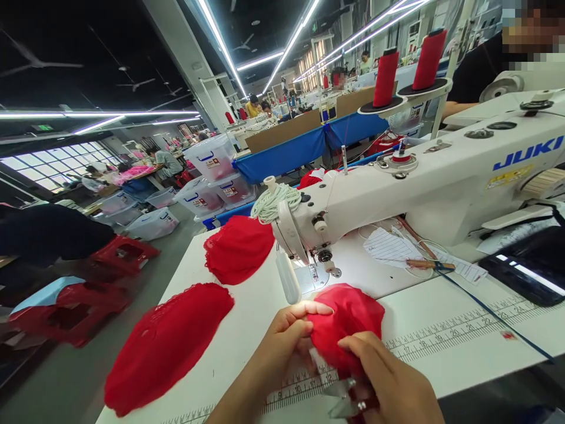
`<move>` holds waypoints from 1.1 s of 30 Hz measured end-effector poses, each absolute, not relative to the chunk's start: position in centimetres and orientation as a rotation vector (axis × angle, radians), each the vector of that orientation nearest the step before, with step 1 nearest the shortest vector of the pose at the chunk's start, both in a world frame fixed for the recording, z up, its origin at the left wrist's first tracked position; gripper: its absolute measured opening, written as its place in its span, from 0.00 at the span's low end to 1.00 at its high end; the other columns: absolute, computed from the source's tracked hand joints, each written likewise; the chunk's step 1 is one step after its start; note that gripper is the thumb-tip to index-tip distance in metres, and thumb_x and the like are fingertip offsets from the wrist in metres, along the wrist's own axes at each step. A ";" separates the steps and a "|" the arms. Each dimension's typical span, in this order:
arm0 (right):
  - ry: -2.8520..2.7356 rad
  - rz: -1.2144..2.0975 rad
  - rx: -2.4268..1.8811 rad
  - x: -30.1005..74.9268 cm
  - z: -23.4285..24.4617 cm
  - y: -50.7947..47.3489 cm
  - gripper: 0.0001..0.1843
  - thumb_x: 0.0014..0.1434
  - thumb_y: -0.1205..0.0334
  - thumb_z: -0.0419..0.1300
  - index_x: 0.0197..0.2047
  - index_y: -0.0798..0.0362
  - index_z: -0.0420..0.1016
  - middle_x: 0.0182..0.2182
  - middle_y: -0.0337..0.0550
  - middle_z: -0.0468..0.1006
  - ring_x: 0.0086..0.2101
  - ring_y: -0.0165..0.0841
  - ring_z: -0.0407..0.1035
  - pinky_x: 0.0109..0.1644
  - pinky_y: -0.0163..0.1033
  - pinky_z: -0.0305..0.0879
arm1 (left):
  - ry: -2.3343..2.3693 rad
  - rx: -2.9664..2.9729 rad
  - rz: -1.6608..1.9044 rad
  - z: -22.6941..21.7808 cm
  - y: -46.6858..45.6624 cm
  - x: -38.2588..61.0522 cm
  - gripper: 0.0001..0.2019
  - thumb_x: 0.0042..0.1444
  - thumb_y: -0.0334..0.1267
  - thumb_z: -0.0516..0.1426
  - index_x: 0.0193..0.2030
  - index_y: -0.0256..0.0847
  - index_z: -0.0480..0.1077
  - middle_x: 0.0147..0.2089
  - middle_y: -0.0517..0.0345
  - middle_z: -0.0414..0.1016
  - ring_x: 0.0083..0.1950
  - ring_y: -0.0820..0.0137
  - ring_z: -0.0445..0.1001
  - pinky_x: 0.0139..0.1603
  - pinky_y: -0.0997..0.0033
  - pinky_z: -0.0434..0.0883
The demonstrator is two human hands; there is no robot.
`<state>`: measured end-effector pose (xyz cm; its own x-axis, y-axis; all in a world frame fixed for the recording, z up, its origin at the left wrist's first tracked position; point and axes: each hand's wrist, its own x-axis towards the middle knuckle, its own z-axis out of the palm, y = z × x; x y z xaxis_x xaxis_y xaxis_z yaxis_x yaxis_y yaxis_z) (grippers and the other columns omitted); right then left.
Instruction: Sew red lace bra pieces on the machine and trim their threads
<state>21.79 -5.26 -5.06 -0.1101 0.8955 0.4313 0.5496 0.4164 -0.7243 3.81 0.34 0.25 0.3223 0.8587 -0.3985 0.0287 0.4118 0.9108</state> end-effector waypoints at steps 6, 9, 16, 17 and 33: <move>-1.156 1.338 -1.316 24.4 0.6 -3.5 0.16 0.55 0.44 0.58 0.28 0.47 0.75 0.19 0.38 0.75 0.21 0.35 0.71 0.23 0.34 0.71 | 1.050 1.501 0.791 0.7 0.1 3.4 0.03 0.46 0.35 0.63 0.28 0.39 0.76 0.40 0.53 0.70 0.40 0.67 0.67 0.37 0.75 0.64; -0.763 1.482 -1.326 24.1 1.1 -2.7 0.19 0.48 0.39 0.63 0.30 0.47 0.74 0.22 0.40 0.77 0.23 0.38 0.72 0.26 0.39 0.73 | 0.879 1.121 0.742 0.5 0.2 3.4 0.14 0.50 0.48 0.62 0.29 0.38 0.72 0.30 0.57 0.69 0.24 0.77 0.64 0.24 0.78 0.60; -0.664 1.447 -1.253 22.7 -1.5 0.4 0.19 0.47 0.43 0.66 0.31 0.49 0.73 0.22 0.36 0.76 0.27 0.35 0.72 0.28 0.35 0.72 | 0.809 0.816 0.730 0.3 0.7 3.8 0.24 0.46 0.58 0.63 0.29 0.34 0.71 0.21 0.65 0.62 0.15 0.85 0.54 0.12 0.81 0.45; -0.673 1.454 -1.239 22.5 -1.6 0.5 0.18 0.47 0.43 0.66 0.31 0.49 0.73 0.22 0.36 0.76 0.28 0.36 0.72 0.29 0.35 0.72 | 0.820 0.826 0.727 0.3 0.7 3.8 0.23 0.45 0.55 0.65 0.31 0.32 0.72 0.22 0.63 0.63 0.16 0.85 0.55 0.13 0.81 0.46; -0.541 1.522 -1.150 21.3 -1.3 1.5 0.15 0.45 0.48 0.69 0.28 0.46 0.70 0.24 0.33 0.80 0.27 0.38 0.76 0.23 0.36 0.71 | 0.873 0.732 0.770 -0.7 0.9 4.1 0.16 0.43 0.41 0.68 0.35 0.31 0.77 0.27 0.56 0.70 0.24 0.80 0.63 0.24 0.82 0.61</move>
<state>21.32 1.49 -1.35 0.0702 0.9249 -0.3736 -0.4816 -0.2966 -0.8247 4.15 0.85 -0.69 0.4222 0.8218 -0.3826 -0.2771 0.5189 0.8087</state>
